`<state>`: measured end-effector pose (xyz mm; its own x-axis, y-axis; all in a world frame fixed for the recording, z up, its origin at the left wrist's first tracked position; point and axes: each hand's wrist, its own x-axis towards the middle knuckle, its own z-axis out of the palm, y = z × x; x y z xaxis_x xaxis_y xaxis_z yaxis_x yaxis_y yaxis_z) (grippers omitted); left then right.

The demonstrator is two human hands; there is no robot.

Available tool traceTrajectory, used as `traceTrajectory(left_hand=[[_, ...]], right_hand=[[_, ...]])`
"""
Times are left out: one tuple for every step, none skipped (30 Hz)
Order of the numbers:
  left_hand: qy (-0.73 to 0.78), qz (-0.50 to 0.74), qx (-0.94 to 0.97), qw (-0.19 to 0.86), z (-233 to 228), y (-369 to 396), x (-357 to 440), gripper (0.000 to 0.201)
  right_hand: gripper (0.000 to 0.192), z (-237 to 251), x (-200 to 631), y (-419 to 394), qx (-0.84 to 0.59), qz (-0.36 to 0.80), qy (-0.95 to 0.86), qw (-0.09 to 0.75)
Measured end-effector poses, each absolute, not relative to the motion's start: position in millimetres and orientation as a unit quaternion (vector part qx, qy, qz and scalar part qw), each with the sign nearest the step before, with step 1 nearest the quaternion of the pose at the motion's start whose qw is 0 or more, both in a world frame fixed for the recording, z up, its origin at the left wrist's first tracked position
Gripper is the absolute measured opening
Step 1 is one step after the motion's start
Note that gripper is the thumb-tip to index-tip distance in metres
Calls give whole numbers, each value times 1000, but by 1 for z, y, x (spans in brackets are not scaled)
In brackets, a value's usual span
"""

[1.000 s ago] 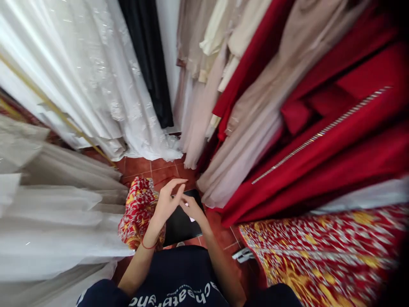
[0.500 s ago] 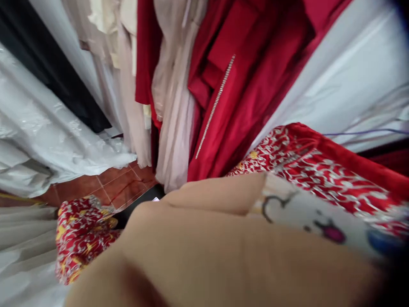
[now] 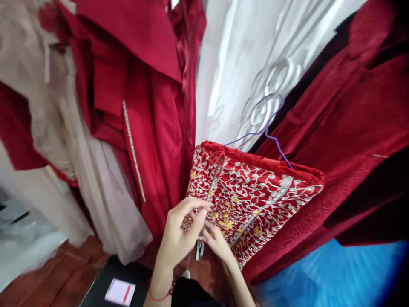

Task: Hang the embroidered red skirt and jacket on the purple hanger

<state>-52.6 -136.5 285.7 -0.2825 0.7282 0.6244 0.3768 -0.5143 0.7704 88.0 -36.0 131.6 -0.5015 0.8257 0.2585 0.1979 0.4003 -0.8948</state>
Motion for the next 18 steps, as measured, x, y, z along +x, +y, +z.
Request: traceTrajectory(left_hand=[[507, 638, 558, 156, 275, -109, -59, 17], [527, 640, 534, 166, 265, -82, -63, 20], [538, 645, 514, 172, 256, -56, -66, 23], [539, 649, 504, 182, 248, -32, -67, 27], [535, 651, 503, 193, 242, -11, -67, 31], [527, 653, 506, 201, 239, 8, -66, 36], [519, 655, 509, 205, 237, 23, -65, 40], [512, 659, 511, 204, 236, 36, -63, 43], [509, 663, 512, 197, 237, 47, -62, 44], [508, 666, 513, 186, 239, 55, -61, 42], [508, 669, 515, 171, 241, 62, -60, 36], [508, 671, 518, 154, 242, 66, -61, 28], [509, 670, 524, 134, 243, 69, -62, 20], [511, 666, 532, 113, 244, 71, -65, 15], [513, 659, 542, 91, 244, 72, -68, 13], [516, 649, 555, 69, 244, 72, -72, 11], [516, 637, 571, 51, 244, 71, -76, 10], [513, 626, 586, 40, 244, 72, -80, 8]], right_hand=[[32, 141, 87, -22, -347, 421, -741, 392], [32, 152, 85, -9, -358, 408, -723, 427], [32, 164, 82, 3, -373, 391, -700, 468], [32, 177, 78, 13, -389, 369, -672, 512], [33, 189, 73, 23, -401, 347, -644, 551], [36, 201, 67, 31, -408, 329, -623, 581], [39, 212, 61, 38, -412, 316, -609, 599], [41, 221, 55, 45, -414, 308, -602, 610], [41, 228, 50, 51, -417, 301, -600, 613], [37, 234, 47, 56, -419, 297, -604, 609], [31, 238, 45, 61, -421, 293, -615, 599], [26, 241, 45, 65, -422, 289, -627, 587], [25, 243, 47, 69, -424, 281, -640, 576], [26, 244, 51, 72, -424, 272, -651, 568], [27, 244, 56, 74, -424, 262, -660, 562], [28, 244, 60, 76, -422, 254, -667, 559], [27, 245, 64, 78, -419, 248, -671, 559], [25, 245, 67, 80, -414, 246, -673, 562]])
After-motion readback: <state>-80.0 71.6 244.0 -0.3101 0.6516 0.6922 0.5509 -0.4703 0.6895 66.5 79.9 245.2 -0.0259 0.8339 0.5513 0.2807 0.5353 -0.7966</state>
